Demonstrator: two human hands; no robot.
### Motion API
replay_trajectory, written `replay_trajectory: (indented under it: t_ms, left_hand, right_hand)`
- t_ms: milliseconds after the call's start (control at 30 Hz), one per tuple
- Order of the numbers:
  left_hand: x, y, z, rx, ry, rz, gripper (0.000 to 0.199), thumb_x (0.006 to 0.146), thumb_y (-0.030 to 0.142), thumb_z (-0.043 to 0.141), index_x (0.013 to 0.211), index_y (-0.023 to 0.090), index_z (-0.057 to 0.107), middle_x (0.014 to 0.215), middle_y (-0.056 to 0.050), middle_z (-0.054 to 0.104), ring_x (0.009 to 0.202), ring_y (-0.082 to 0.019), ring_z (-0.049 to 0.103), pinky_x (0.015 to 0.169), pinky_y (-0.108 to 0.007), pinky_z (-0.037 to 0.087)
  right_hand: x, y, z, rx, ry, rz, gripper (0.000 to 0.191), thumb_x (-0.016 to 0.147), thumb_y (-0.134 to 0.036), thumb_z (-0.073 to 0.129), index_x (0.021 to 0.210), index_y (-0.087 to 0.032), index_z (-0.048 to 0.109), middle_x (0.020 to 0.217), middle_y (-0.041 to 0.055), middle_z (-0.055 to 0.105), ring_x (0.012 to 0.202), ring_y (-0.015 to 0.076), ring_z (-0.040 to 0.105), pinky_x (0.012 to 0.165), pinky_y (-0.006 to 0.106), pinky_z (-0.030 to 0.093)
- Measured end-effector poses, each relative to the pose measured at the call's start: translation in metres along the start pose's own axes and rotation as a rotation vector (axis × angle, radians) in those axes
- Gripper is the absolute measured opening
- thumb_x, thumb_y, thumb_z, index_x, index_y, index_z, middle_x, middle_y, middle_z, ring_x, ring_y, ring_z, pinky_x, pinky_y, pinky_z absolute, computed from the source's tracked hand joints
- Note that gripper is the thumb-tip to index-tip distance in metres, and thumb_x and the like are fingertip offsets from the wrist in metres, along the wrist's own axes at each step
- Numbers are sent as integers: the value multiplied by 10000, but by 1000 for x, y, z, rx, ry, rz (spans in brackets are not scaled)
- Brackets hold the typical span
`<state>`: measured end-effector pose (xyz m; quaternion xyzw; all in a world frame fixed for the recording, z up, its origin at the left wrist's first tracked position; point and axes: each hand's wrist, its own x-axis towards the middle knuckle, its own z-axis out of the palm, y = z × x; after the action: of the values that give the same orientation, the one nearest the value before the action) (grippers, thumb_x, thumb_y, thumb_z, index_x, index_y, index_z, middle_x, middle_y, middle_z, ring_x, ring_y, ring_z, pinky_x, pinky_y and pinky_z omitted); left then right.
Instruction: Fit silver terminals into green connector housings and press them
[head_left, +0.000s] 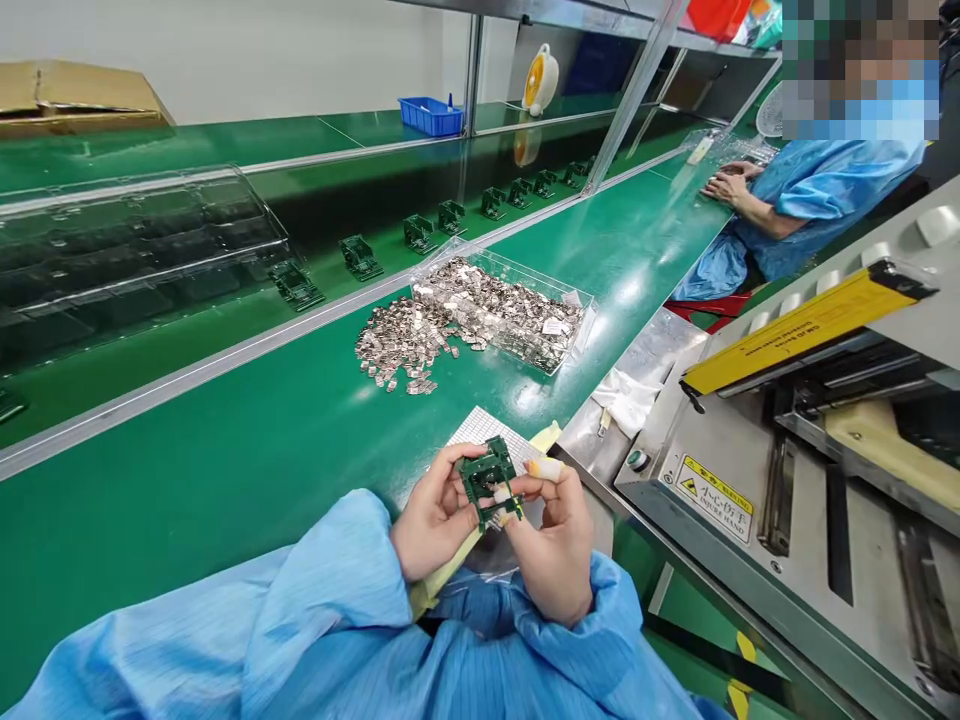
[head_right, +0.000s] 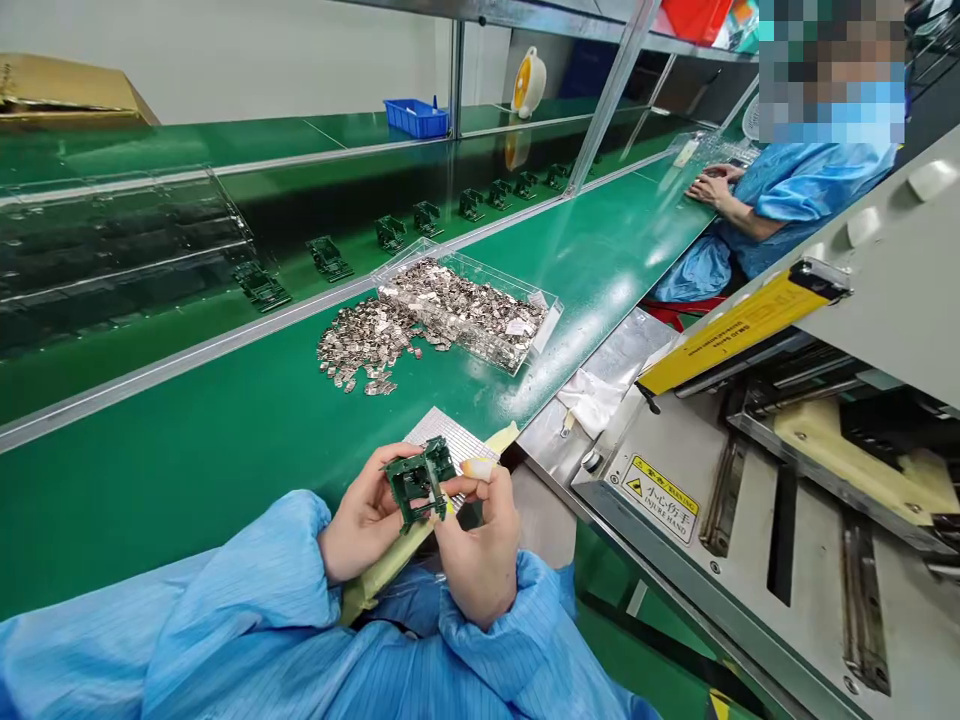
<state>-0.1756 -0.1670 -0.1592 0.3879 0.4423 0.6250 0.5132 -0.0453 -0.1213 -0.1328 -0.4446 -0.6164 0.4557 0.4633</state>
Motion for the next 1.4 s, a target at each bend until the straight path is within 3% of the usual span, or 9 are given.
replay_trajectory:
  t_ms: [267, 400, 500, 633, 800, 1000, 1300, 1400]
  left_hand:
    - [-5, -5, -7, 145, -67, 89, 364, 926, 303, 570, 1268, 263, 453, 955, -29, 608, 814, -131, 613, 743, -232, 513]
    - [-6, -9, -8, 247, -9, 120, 309, 941, 305, 543, 1238, 231, 502, 821, -8, 589, 706, -118, 568, 665, -219, 484]
    - [-7, -10, -7, 252, 56, 95, 306, 927, 326, 559, 1212, 221, 526, 830, -19, 606, 676, -122, 571, 622, -221, 483]
    - [-8, -7, -4, 221, 103, 48, 309, 908, 335, 574, 1187, 207, 538, 848, -33, 627, 652, -126, 583, 581, -221, 481]
    - [-7, -4, -3, 237, 116, 38, 269, 873, 256, 589, 1133, 201, 546, 803, -19, 620, 674, -136, 587, 601, -224, 484]
    - [-7, 1, -2, 264, 136, 3, 325, 777, 129, 613, 1086, 209, 552, 756, 11, 603, 670, -127, 581, 592, -204, 477]
    - [-14, 8, 7, 291, 147, -49, 366, 706, 96, 658, 1045, 206, 570, 703, 37, 575, 574, -97, 540, 517, -173, 479]
    - [-17, 6, 9, 310, 121, -43, 351, 730, 132, 682, 1058, 210, 584, 681, 40, 563, 558, -97, 541, 512, -178, 493]
  right_hand:
    - [-3, 3, 5, -34, 11, -56, 314, 705, -115, 648, 967, -238, 526, 711, -57, 665, 646, 133, 617, 630, 249, 472]
    - [-6, 8, 7, -49, 22, -85, 308, 735, -140, 681, 982, -243, 529, 730, -51, 647, 665, 129, 607, 644, 248, 476]
    - [-6, 13, 7, -35, 15, -81, 286, 754, -146, 690, 988, -246, 560, 797, -25, 639, 702, 135, 595, 652, 255, 481]
    - [-4, 13, 6, 117, -47, 10, 271, 780, -155, 691, 1006, -257, 581, 939, 11, 646, 762, 135, 612, 661, 251, 511]
    - [-1, 9, 12, 323, -87, 164, 280, 728, -124, 721, 933, -250, 579, 822, -27, 629, 708, 104, 609, 650, 209, 523]
    - [0, 12, 13, 376, -81, 311, 332, 641, -94, 752, 870, -225, 551, 777, -30, 617, 720, 109, 596, 657, 204, 517]
    - [-12, 8, 8, 414, -51, 347, 314, 641, -110, 744, 824, -227, 518, 728, -55, 565, 675, 99, 569, 637, 200, 493]
    - [-16, 11, 1, 421, -71, 295, 281, 674, -143, 746, 834, -230, 532, 752, -39, 589, 693, 115, 586, 645, 217, 503]
